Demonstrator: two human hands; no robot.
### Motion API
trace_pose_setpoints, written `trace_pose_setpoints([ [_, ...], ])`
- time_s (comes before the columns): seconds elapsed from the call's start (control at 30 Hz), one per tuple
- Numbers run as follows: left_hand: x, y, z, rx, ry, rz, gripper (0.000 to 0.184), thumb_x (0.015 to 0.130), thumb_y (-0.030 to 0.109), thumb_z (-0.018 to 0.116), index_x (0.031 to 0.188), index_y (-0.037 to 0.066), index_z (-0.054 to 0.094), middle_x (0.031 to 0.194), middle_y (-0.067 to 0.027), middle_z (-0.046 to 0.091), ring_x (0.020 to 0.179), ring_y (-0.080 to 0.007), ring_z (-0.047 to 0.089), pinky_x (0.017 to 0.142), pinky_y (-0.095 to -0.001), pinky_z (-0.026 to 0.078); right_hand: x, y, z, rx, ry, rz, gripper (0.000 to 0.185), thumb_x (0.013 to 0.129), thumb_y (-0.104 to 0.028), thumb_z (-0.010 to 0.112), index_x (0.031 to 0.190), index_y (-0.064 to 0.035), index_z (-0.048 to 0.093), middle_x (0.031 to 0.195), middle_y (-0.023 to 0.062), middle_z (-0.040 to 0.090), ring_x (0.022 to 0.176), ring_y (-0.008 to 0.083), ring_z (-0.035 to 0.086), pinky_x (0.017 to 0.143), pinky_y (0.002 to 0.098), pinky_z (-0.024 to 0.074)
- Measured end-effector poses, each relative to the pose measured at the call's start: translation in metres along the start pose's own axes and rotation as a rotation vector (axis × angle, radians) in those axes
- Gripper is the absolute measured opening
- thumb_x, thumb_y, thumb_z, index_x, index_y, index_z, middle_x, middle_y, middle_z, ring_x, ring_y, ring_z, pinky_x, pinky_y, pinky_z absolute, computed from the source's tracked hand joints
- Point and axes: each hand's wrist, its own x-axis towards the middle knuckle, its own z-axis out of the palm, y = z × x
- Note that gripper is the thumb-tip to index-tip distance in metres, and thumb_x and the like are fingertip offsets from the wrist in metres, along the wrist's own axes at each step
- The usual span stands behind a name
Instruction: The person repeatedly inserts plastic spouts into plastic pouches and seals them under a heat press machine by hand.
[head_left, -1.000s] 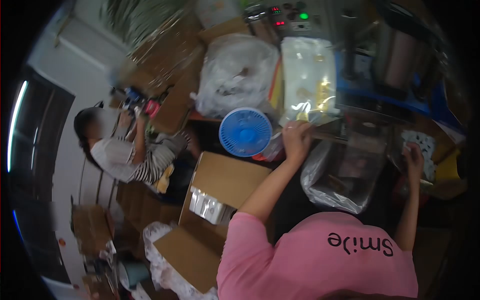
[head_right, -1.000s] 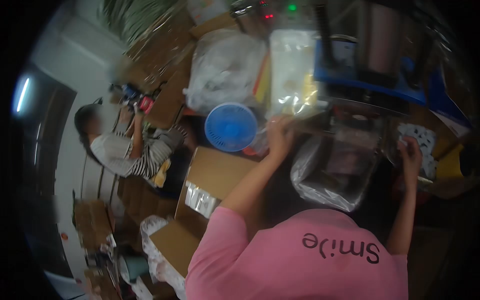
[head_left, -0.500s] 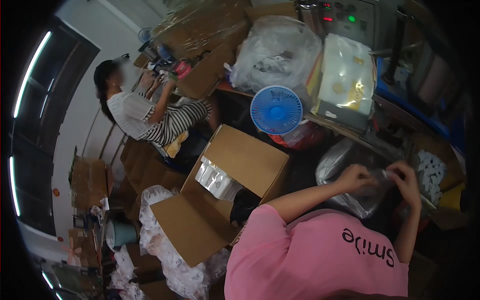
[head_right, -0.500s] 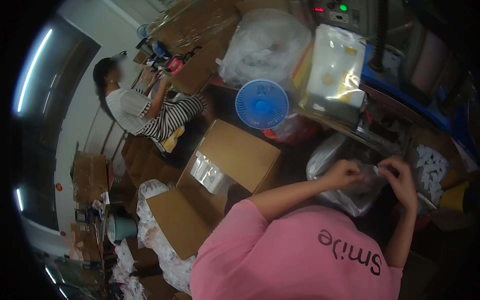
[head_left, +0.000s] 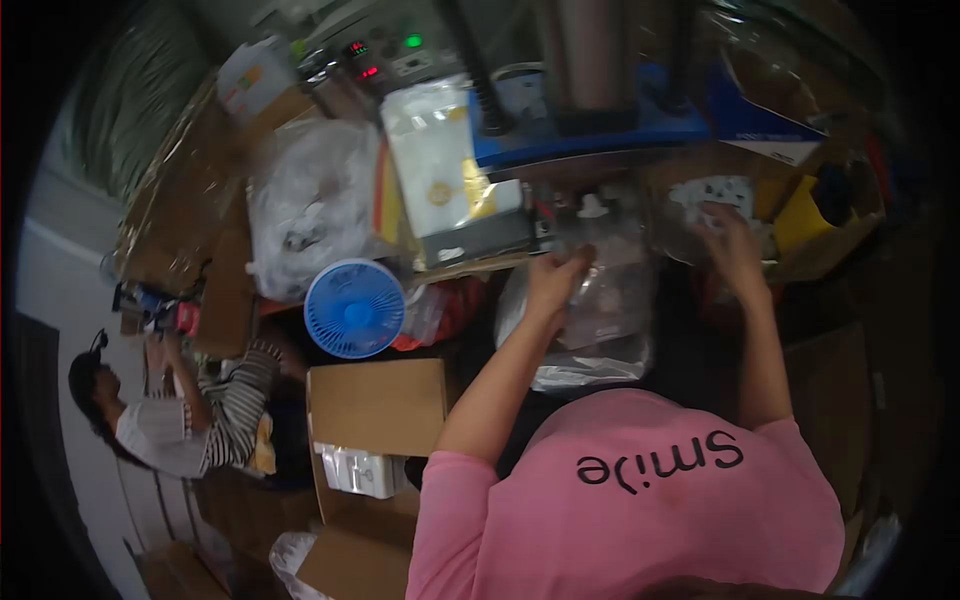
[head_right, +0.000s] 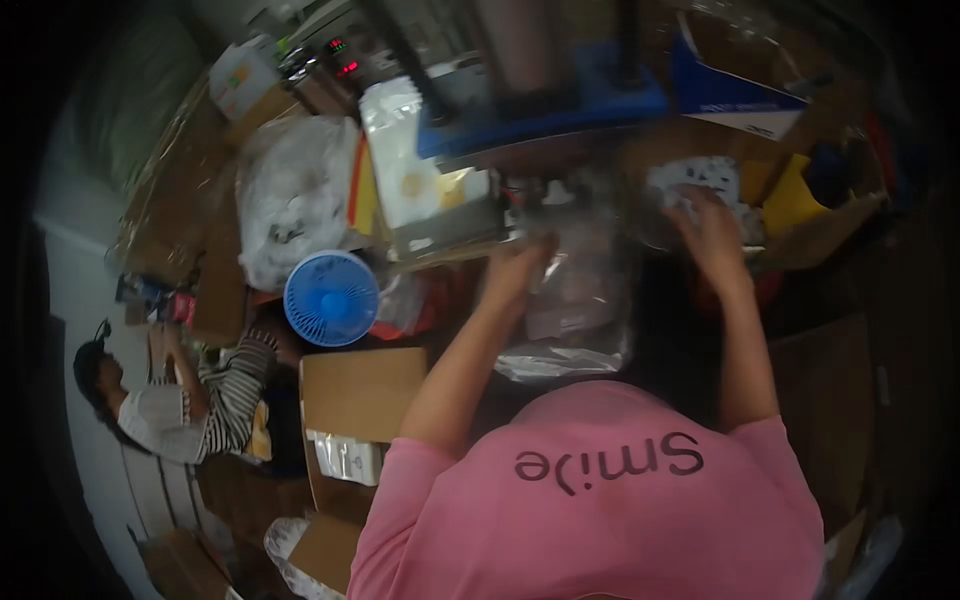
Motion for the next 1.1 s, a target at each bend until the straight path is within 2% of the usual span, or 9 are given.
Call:
trace_pose_setpoints([
  [0.1,0.04,-0.035,0.0,-0.183,-0.039,0.043,0.009,0.082,0.009,0.061,0.082,0.001,0.066,0.076,-0.0055,0.063,0.066,-0.0143,0.057,0.062,-0.028,0.045,0.002,0.051,0.015,-0.17,-0.061,-0.038,0.03,0.087,-0.021,0.061,0.113,-0.0065,0.06,0.106,0.0167,0.061,0.095,0.0356,0.06,0.078,0.0423,0.0469],
  [0.27,0.046,-0.028,-0.007,-0.192,0.033,0.108,0.016,0.083,0.013,0.061,0.076,-0.001,0.066,0.065,-0.0038,0.06,0.06,-0.0141,0.057,0.054,-0.0277,0.045,0.008,0.056,0.045,-0.188,-0.077,-0.271,0.026,0.086,-0.009,0.059,0.111,-0.0056,0.058,0.113,0.0142,0.055,0.099,0.0343,0.057,0.079,0.0411,0.0464],
  [0.37,0.057,-0.005,-0.03,0.119,-0.151,0.263,0.023,0.082,0.021,0.064,0.089,0.0,0.067,0.074,-0.007,0.065,0.063,-0.0199,0.06,0.057,-0.0319,0.048,0.016,0.048,0.044,-0.089,-0.141,-0.284,0.028,0.086,-0.004,0.057,0.113,-0.0039,0.057,0.113,0.0141,0.055,0.102,0.0316,0.057,0.083,0.0389,0.0452],
  [0.43,0.055,0.019,-0.051,0.677,0.501,0.477,0.046,0.078,0.031,0.069,0.114,0.004,0.06,0.1,-0.0102,0.065,0.085,-0.0284,0.062,0.075,-0.0405,0.048,0.02,0.038,0.041,0.002,-0.231,-0.233,0.029,0.086,-0.002,0.056,0.115,-0.0023,0.055,0.113,0.0141,0.055,0.105,0.0292,0.056,0.086,0.0374,0.0442],
  [0.53,0.058,-0.004,-0.091,1.172,0.721,0.896,0.068,0.073,0.039,0.071,0.13,0.01,0.049,0.117,-0.0113,0.056,0.108,-0.0324,0.052,0.091,-0.0464,0.038,0.019,0.043,0.038,0.314,-0.369,-0.087,0.032,0.088,-0.001,0.053,0.119,-0.0038,0.054,0.117,0.0118,0.056,0.105,0.0244,0.057,0.085,0.0357,0.0442],
  [0.63,0.016,0.002,-0.095,1.09,0.478,0.64,0.072,0.07,0.037,0.073,0.132,0.013,0.046,0.12,-0.0096,0.052,0.116,-0.0294,0.046,0.097,-0.046,0.031,0.016,0.073,0.054,0.273,-0.271,-0.177,0.03,0.092,-0.007,0.051,0.122,-0.0051,0.053,0.121,0.0111,0.055,0.105,0.0215,0.056,0.086,0.0342,0.0439],
  [0.77,0.013,-0.017,-0.114,1.165,0.476,0.913,0.073,0.064,0.027,0.075,0.13,0.009,0.047,0.115,-0.0081,0.053,0.112,-0.0274,0.046,0.094,-0.0424,0.033,0.009,0.065,0.058,0.292,-0.076,-0.068,0.031,0.097,-0.017,0.049,0.126,-0.007,0.051,0.12,0.0116,0.056,0.107,0.0219,0.056,0.088,0.0333,0.0433],
  [1.0,0.026,0.014,-0.12,1.265,0.629,0.953,0.055,0.068,0.017,0.069,0.12,0.01,0.055,0.128,-0.0089,0.05,0.122,-0.0272,0.043,0.1,-0.0462,0.03,0.008,0.067,0.059,0.325,-0.066,-0.05,0.034,0.097,-0.021,0.049,0.128,-0.0076,0.05,0.122,0.0113,0.056,0.1,0.0191,0.055,0.085,0.0327,0.0441],
  [1.1,0.034,-0.013,-0.126,1.171,0.359,0.952,0.047,0.069,0.011,0.066,0.116,0.009,0.058,0.129,-0.0089,0.052,0.121,-0.0261,0.045,0.102,-0.045,0.031,0.007,0.064,0.057,0.345,-0.034,-0.048,0.034,0.097,-0.021,0.05,0.127,-0.0067,0.051,0.118,0.0111,0.058,0.098,0.0179,0.056,0.084,0.0317,0.0442],
])
